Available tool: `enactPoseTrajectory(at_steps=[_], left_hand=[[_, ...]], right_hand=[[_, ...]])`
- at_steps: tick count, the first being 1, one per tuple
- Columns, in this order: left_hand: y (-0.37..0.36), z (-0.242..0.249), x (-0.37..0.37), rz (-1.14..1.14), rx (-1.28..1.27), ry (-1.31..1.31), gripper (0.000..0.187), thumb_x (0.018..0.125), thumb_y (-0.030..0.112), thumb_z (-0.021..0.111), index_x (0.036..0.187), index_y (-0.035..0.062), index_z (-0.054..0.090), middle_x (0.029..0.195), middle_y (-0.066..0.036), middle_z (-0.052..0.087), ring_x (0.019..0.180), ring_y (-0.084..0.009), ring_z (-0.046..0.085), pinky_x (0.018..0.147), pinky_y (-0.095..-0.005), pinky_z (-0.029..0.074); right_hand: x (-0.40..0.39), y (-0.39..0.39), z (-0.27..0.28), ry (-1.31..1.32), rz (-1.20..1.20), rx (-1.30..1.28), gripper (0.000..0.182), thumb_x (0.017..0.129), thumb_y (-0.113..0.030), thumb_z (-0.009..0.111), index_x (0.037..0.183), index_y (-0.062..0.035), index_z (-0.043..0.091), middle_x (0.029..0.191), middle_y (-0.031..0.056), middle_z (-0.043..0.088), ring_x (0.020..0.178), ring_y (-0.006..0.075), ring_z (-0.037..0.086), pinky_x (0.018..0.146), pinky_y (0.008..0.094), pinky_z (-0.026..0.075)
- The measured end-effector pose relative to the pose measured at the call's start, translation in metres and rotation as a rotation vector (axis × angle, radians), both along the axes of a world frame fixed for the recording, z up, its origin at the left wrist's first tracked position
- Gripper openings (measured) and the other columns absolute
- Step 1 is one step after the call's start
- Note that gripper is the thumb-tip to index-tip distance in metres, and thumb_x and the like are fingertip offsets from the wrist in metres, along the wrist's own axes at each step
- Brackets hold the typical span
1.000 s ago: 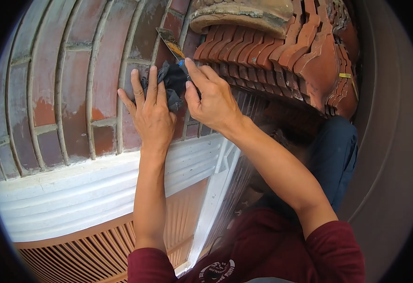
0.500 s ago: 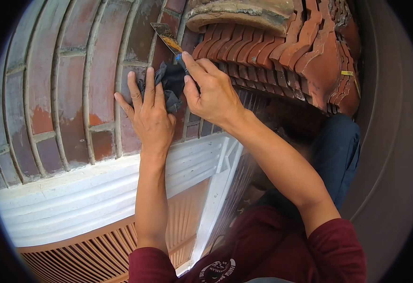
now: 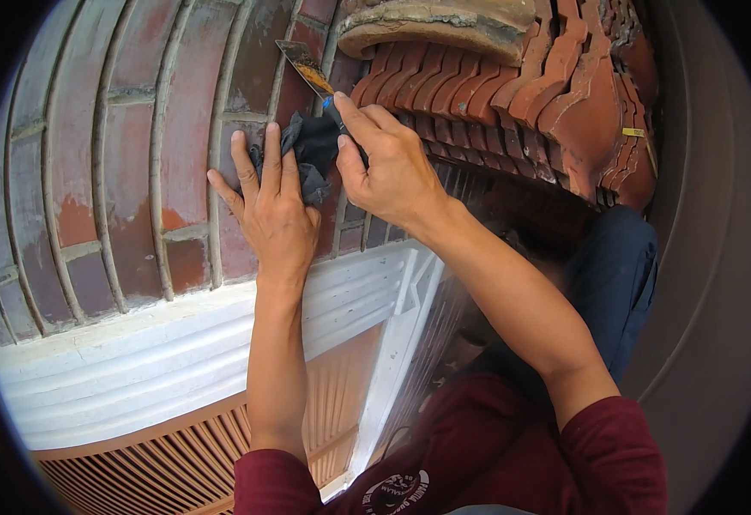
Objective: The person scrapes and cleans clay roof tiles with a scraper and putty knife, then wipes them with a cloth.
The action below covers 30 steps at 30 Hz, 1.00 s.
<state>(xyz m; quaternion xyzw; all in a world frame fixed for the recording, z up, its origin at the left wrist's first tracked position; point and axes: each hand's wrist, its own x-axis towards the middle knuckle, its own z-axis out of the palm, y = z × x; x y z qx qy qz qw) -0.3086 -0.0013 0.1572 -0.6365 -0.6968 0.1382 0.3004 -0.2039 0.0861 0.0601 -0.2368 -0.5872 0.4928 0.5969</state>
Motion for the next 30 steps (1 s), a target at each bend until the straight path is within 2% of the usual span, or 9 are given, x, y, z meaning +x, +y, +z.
enactPoseTrajectory(at_steps=[4,13,15,18,21,24,25,27,30], left_hand=[[0.001,0.000,-0.001,-0.009,0.006,-0.004,0.049,0.069,-0.005,0.067,0.117,0.0001,0.071,0.153,-0.005,0.050,0.153,-0.0380,0.024,0.119,-0.0702,0.004],[0.000,-0.002,-0.002,-0.020,0.016,-0.006,0.051,0.067,-0.006,0.067,0.117,0.0004,0.070,0.153,-0.006,0.050,0.152,-0.0386,0.025,0.119,-0.0705,0.005],[0.000,-0.001,-0.002,-0.020,0.017,-0.010,0.052,0.066,-0.006,0.068,0.117,0.0016,0.070,0.153,-0.006,0.050,0.152,-0.0405,0.025,0.119,-0.0706,0.005],[-0.001,0.002,0.002,-0.097,0.105,-0.145,0.062,0.059,-0.003,0.064,0.120,0.0063,0.071,0.146,-0.008,0.053,0.148,-0.0410,0.029,0.119,-0.0676,0.010],[-0.001,0.002,-0.003,-0.196,0.224,-0.137,0.061,0.060,0.000,0.068,0.119,0.0125,0.073,0.130,-0.007,0.059,0.136,-0.0376,0.042,0.113,-0.0618,0.023],[0.023,0.012,0.009,-0.053,0.233,0.050,0.051,0.064,0.002,0.074,0.114,0.0133,0.075,0.118,-0.002,0.059,0.120,-0.0333,0.048,0.097,-0.0556,0.032],[0.036,0.016,0.006,-0.046,0.219,0.077,0.048,0.067,0.006,0.075,0.114,0.0148,0.075,0.115,0.000,0.060,0.116,-0.0314,0.049,0.092,-0.0502,0.033],[0.071,0.022,0.002,-0.077,0.234,0.119,0.041,0.070,0.008,0.075,0.110,0.0157,0.076,0.111,0.000,0.062,0.113,-0.0301,0.051,0.090,-0.0506,0.034],[0.129,0.030,-0.009,-0.034,0.183,0.281,0.041,0.073,0.013,0.076,0.113,0.0210,0.075,0.110,0.002,0.065,0.109,-0.0251,0.055,0.090,-0.0490,0.036]], right_hand=[[0.002,-0.006,-0.003,0.008,-0.002,0.001,0.046,0.089,-0.007,0.060,0.132,0.0070,0.058,0.097,0.0238,0.061,0.076,0.0434,0.066,0.068,0.0479,0.057],[0.000,0.016,0.004,-0.203,-0.050,0.104,0.054,0.088,-0.012,0.061,0.138,0.0062,0.052,0.099,0.0245,0.061,0.071,0.0461,0.067,0.066,0.0502,0.058],[0.009,-0.010,-0.007,-0.252,0.012,0.099,0.053,0.088,-0.012,0.061,0.136,0.0067,0.053,0.099,0.0253,0.061,0.070,0.0460,0.067,0.066,0.0500,0.058],[0.029,-0.021,-0.013,-0.251,0.077,0.083,0.048,0.088,-0.010,0.060,0.133,0.0057,0.056,0.098,0.0243,0.061,0.070,0.0453,0.066,0.065,0.0498,0.057],[0.051,-0.008,-0.011,-0.206,0.108,0.098,0.045,0.088,-0.009,0.060,0.131,0.0040,0.058,0.097,0.0213,0.061,0.071,0.0445,0.066,0.064,0.0491,0.056],[0.079,-0.011,-0.005,-0.148,0.106,0.134,0.045,0.087,-0.005,0.061,0.132,0.0041,0.058,0.097,0.0200,0.061,0.072,0.0412,0.066,0.064,0.0467,0.056],[0.086,-0.016,-0.009,-0.116,0.098,0.137,0.046,0.087,-0.003,0.061,0.133,0.0043,0.058,0.097,0.0196,0.061,0.072,0.0393,0.066,0.064,0.0456,0.056],[0.104,-0.027,-0.021,-0.053,0.089,0.150,0.048,0.086,0.000,0.061,0.134,0.0047,0.057,0.097,0.0189,0.061,0.073,0.0354,0.066,0.064,0.0433,0.055],[0.119,-0.051,-0.057,-0.048,0.024,0.117,0.052,0.086,0.002,0.060,0.137,0.0054,0.054,0.099,0.0185,0.061,0.075,0.0306,0.065,0.064,0.0391,0.055]])
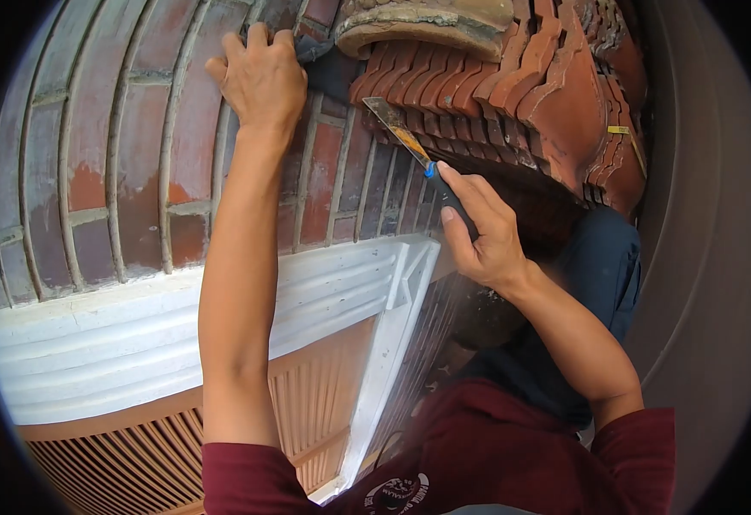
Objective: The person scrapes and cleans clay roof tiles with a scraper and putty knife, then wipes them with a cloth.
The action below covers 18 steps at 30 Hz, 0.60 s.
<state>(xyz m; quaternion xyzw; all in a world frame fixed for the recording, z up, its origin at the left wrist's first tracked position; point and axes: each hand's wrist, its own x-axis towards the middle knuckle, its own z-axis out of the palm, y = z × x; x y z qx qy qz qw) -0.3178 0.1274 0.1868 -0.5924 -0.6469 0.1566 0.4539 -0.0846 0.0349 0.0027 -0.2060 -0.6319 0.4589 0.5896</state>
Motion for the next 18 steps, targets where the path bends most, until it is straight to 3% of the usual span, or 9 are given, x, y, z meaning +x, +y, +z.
enactPoseTrajectory(at_steps=[4,9,12,15,18], left_hand=[[0.041,0.008,-0.003,-0.023,-0.093,0.155,0.034,0.075,0.016,0.075,0.109,0.0211,0.075,0.108,0.003,0.067,0.107,-0.0253,0.057,0.088,-0.0475,0.038],[-0.004,-0.005,-0.010,-0.085,-0.199,0.071,0.039,0.071,0.013,0.077,0.109,0.0237,0.078,0.106,0.004,0.061,0.108,-0.0226,0.055,0.088,-0.0439,0.037],[0.004,-0.009,-0.009,-0.169,-0.127,0.064,0.016,0.082,0.015,0.064,0.088,0.0171,0.078,0.100,0.002,0.065,0.101,-0.0255,0.058,0.085,-0.0453,0.037],[0.041,-0.004,-0.005,-0.008,-0.148,0.109,0.038,0.070,0.017,0.079,0.107,0.0221,0.077,0.105,0.003,0.063,0.108,-0.0224,0.056,0.088,-0.0439,0.038],[0.039,-0.005,-0.002,-0.009,-0.144,0.099,0.039,0.068,0.018,0.081,0.106,0.0211,0.076,0.104,0.003,0.063,0.109,-0.0223,0.057,0.089,-0.0436,0.038]], right_hand=[[0.004,-0.018,-0.012,-0.031,0.045,-0.016,0.053,0.085,0.003,0.061,0.138,0.0061,0.054,0.100,0.0182,0.062,0.076,0.0290,0.065,0.063,0.0355,0.055],[0.010,-0.023,-0.005,-0.029,0.110,0.018,0.056,0.082,0.004,0.063,0.138,0.0051,0.055,0.098,0.0148,0.061,0.069,0.0260,0.065,0.059,0.0332,0.055],[0.015,-0.020,-0.009,-0.055,0.106,0.032,0.056,0.082,0.004,0.063,0.137,0.0048,0.055,0.097,0.0144,0.061,0.066,0.0252,0.064,0.056,0.0329,0.054],[0.019,-0.015,-0.014,-0.065,0.066,0.038,0.056,0.082,0.004,0.063,0.137,0.0049,0.055,0.097,0.0150,0.061,0.067,0.0261,0.064,0.058,0.0334,0.054],[0.022,-0.012,-0.016,-0.051,0.030,0.051,0.056,0.082,0.004,0.063,0.137,0.0046,0.055,0.097,0.0159,0.061,0.069,0.0273,0.064,0.059,0.0339,0.055]])
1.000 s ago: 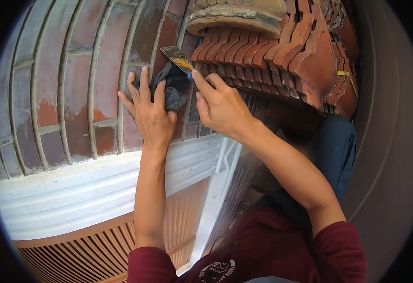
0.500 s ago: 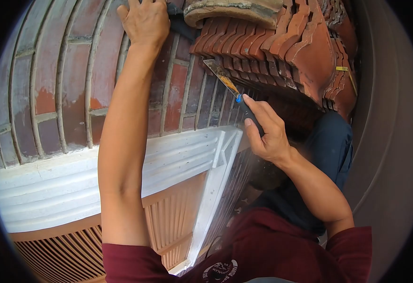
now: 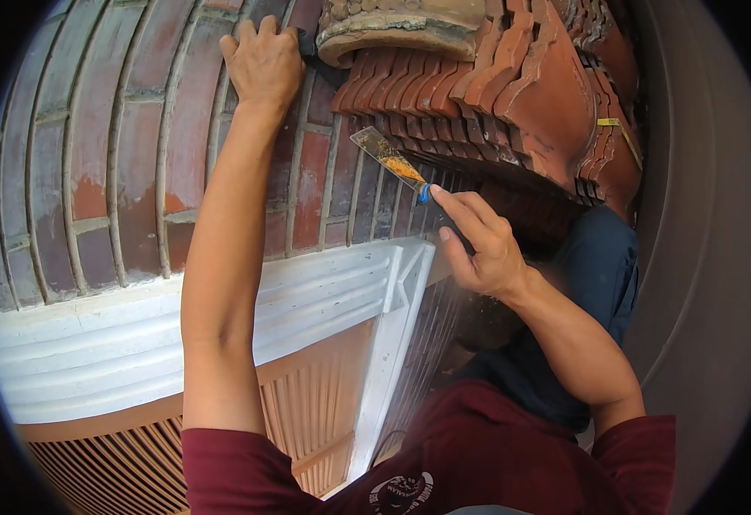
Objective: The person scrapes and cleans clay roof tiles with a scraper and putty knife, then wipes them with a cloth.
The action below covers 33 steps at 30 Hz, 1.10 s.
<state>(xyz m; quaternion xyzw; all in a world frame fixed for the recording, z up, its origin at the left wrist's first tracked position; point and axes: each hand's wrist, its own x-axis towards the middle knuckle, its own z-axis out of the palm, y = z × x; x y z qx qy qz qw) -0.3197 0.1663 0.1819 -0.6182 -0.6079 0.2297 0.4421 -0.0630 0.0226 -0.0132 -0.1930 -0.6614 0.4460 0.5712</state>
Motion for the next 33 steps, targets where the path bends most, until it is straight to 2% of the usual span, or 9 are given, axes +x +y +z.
enactPoseTrajectory(at_steps=[6,11,15,17,18,25,30,33], left_hand=[[-0.059,-0.003,0.004,0.049,-0.003,-0.089,0.043,0.064,0.018,0.084,0.106,0.0193,0.076,0.104,0.001,0.063,0.106,-0.0214,0.057,0.088,-0.0445,0.036],[-0.001,-0.001,-0.002,-0.011,0.111,-0.025,0.027,0.073,0.021,0.079,0.099,0.0175,0.075,0.100,0.000,0.066,0.104,-0.0223,0.058,0.087,-0.0461,0.036],[-0.019,-0.007,-0.009,-0.001,0.080,0.010,0.033,0.073,0.020,0.079,0.106,0.0191,0.076,0.100,0.001,0.065,0.106,-0.0221,0.058,0.089,-0.0466,0.036],[-0.035,-0.012,-0.012,-0.142,0.105,-0.019,0.013,0.079,0.015,0.068,0.090,0.0163,0.075,0.093,0.000,0.066,0.100,-0.0232,0.058,0.086,-0.0469,0.036],[-0.039,-0.011,-0.013,-0.213,0.121,-0.030,0.013,0.082,0.013,0.063,0.082,0.0149,0.075,0.090,-0.001,0.066,0.097,-0.0238,0.058,0.084,-0.0470,0.035],[-0.005,-0.007,-0.011,-0.203,0.118,-0.008,0.016,0.084,0.013,0.061,0.083,0.0145,0.076,0.088,-0.002,0.067,0.094,-0.0250,0.060,0.084,-0.0462,0.036],[-0.061,-0.013,-0.006,-0.118,0.042,-0.040,0.014,0.083,0.012,0.062,0.083,0.0152,0.076,0.092,0.000,0.065,0.096,-0.0244,0.058,0.084,-0.0465,0.035],[-0.051,-0.010,0.000,-0.111,0.074,-0.077,0.012,0.082,0.012,0.064,0.083,0.0154,0.076,0.094,0.001,0.064,0.097,-0.0240,0.057,0.084,-0.0468,0.034]], right_hand=[[0.005,0.000,0.003,-0.002,0.013,-0.013,0.057,0.082,0.004,0.063,0.138,0.0046,0.055,0.096,0.0165,0.061,0.069,0.0279,0.064,0.060,0.0343,0.055],[0.003,-0.001,-0.004,-0.043,-0.019,-0.018,0.057,0.081,0.004,0.063,0.138,0.0038,0.055,0.096,0.0163,0.061,0.068,0.0279,0.064,0.059,0.0343,0.055],[0.006,-0.004,-0.002,-0.048,0.005,-0.037,0.057,0.081,0.004,0.063,0.138,0.0029,0.056,0.096,0.0159,0.061,0.068,0.0280,0.064,0.059,0.0347,0.055],[0.007,-0.004,0.001,-0.045,0.030,-0.038,0.057,0.081,0.004,0.064,0.138,0.0025,0.056,0.096,0.0157,0.061,0.069,0.0280,0.064,0.059,0.0348,0.055],[0.007,-0.004,0.001,-0.042,0.027,-0.037,0.057,0.081,0.004,0.064,0.138,0.0023,0.056,0.096,0.0157,0.061,0.069,0.0281,0.064,0.059,0.0349,0.054],[0.012,-0.002,-0.003,-0.047,-0.018,-0.046,0.056,0.081,0.003,0.064,0.137,0.0012,0.057,0.095,0.0150,0.060,0.069,0.0284,0.064,0.060,0.0357,0.054],[0.016,-0.001,0.003,-0.040,-0.006,-0.043,0.056,0.082,0.003,0.064,0.137,0.0013,0.057,0.094,0.0147,0.059,0.069,0.0282,0.063,0.060,0.0362,0.054],[0.021,0.001,0.001,-0.047,-0.021,-0.043,0.055,0.082,0.003,0.064,0.137,0.0013,0.057,0.094,0.0149,0.059,0.068,0.0284,0.063,0.059,0.0363,0.054]])
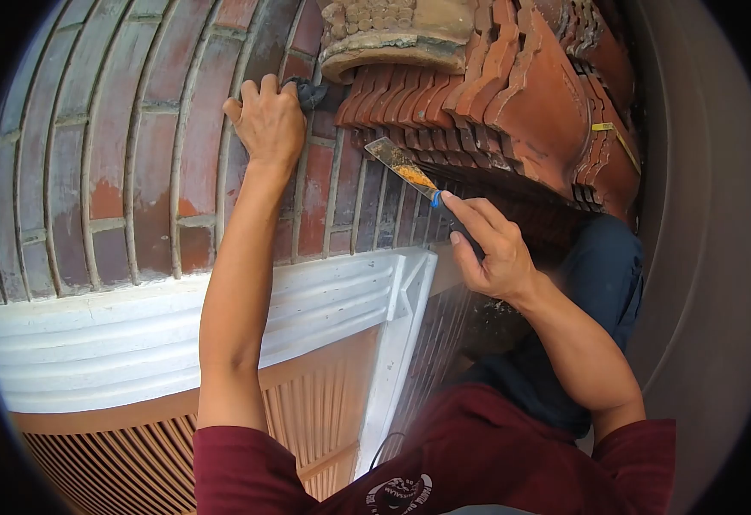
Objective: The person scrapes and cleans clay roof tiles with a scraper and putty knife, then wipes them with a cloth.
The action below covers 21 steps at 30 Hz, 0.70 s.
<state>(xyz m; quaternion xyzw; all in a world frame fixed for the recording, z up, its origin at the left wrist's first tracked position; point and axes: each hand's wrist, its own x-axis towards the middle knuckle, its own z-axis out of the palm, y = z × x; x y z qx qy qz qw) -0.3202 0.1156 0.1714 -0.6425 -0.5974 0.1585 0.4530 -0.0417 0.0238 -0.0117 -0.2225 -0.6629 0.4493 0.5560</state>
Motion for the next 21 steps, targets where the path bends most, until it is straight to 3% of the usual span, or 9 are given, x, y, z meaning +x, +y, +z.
enactPoseTrajectory(at_steps=[5,13,18,21], left_hand=[[0.050,0.012,-0.003,0.013,0.020,0.084,0.013,0.082,0.014,0.064,0.086,0.0155,0.076,0.095,0.000,0.067,0.098,-0.0246,0.059,0.087,-0.0471,0.035],[-0.017,-0.006,-0.002,0.002,-0.036,0.034,0.015,0.085,0.014,0.061,0.081,0.0146,0.075,0.089,0.000,0.064,0.095,-0.0240,0.057,0.086,-0.0464,0.035],[0.048,0.010,-0.007,-0.039,0.038,0.067,0.015,0.085,0.016,0.061,0.080,0.0156,0.075,0.090,-0.001,0.064,0.095,-0.0244,0.057,0.084,-0.0458,0.035],[0.047,0.004,-0.010,-0.068,0.032,0.100,0.015,0.085,0.016,0.061,0.081,0.0153,0.076,0.092,-0.001,0.065,0.096,-0.0247,0.057,0.085,-0.0457,0.035]], right_hand=[[0.000,-0.004,-0.002,-0.015,-0.010,-0.029,0.055,0.082,0.002,0.064,0.136,0.0017,0.057,0.094,0.0156,0.060,0.068,0.0290,0.063,0.060,0.0362,0.054],[-0.001,-0.007,-0.002,0.012,-0.004,-0.002,0.054,0.082,0.003,0.064,0.136,0.0020,0.058,0.095,0.0165,0.062,0.071,0.0297,0.064,0.063,0.0357,0.054],[0.005,-0.004,-0.003,-0.013,-0.043,-0.031,0.052,0.083,0.003,0.063,0.135,0.0031,0.059,0.099,0.0186,0.064,0.075,0.0316,0.065,0.067,0.0357,0.054],[0.006,-0.008,-0.003,-0.009,-0.043,-0.051,0.051,0.083,0.003,0.063,0.134,0.0037,0.059,0.100,0.0197,0.064,0.077,0.0325,0.065,0.070,0.0358,0.054]])
